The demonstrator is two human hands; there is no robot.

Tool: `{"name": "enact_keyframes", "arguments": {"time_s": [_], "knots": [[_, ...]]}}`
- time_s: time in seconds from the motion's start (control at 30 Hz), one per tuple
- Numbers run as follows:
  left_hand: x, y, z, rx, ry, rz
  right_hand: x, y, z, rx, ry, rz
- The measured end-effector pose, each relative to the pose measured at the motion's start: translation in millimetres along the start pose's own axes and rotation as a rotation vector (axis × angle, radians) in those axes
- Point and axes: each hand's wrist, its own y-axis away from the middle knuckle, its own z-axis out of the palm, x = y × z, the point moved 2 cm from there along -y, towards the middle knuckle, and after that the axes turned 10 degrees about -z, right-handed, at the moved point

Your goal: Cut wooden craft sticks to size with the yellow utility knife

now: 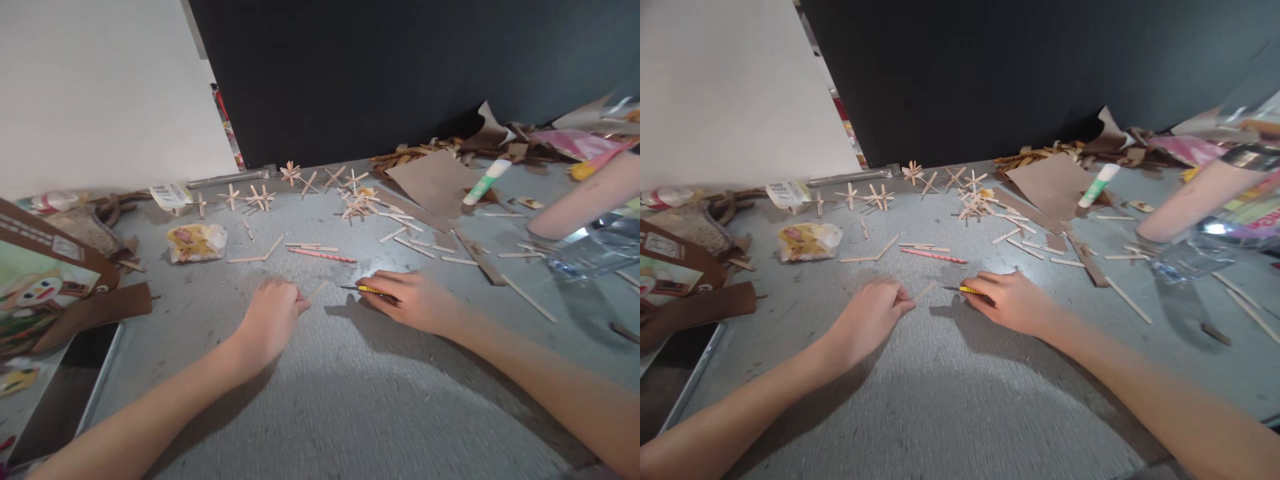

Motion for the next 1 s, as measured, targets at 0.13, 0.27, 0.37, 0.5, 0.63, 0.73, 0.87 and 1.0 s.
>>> {"name": "enact_keyframes", "arguments": {"time_s": [0.13, 0.27, 0.37, 0.5, 0.63, 0.73, 0.87, 1.0], "knots": [[2, 6, -2.5, -0.001, -0.250, 0.075, 0, 0, 1, -0.007, 0.008, -0.006], [4, 9, 1.2, 0.035, -0.193, 0.105, -3, -2, 1, 0.001, 0.034, -0.020], [8, 9, 10.0, -0.021, 0.072, 0.046, -10, -4, -3, 0.074, -0.007, -0.007], [11, 5, 24.4, -0.149, 0.590, 0.016, -22, -7, -9, 0.180, -0.092, 0.053], [8, -1, 31.8, -0.236, 0.975, -0.003, -31, -9, -10, 0.178, -0.147, 0.074], [7, -1, 31.3, -0.252, 1.072, 0.025, -34, -10, -7, 0.172, -0.165, 0.075], [9, 3, 30.3, -0.273, 1.097, 0.045, -36, -11, -5, 0.171, -0.180, 0.070], [9, 3, 30.8, -0.239, 1.101, 0.039, -37, -12, -6, 0.168, -0.197, 0.078]]}}
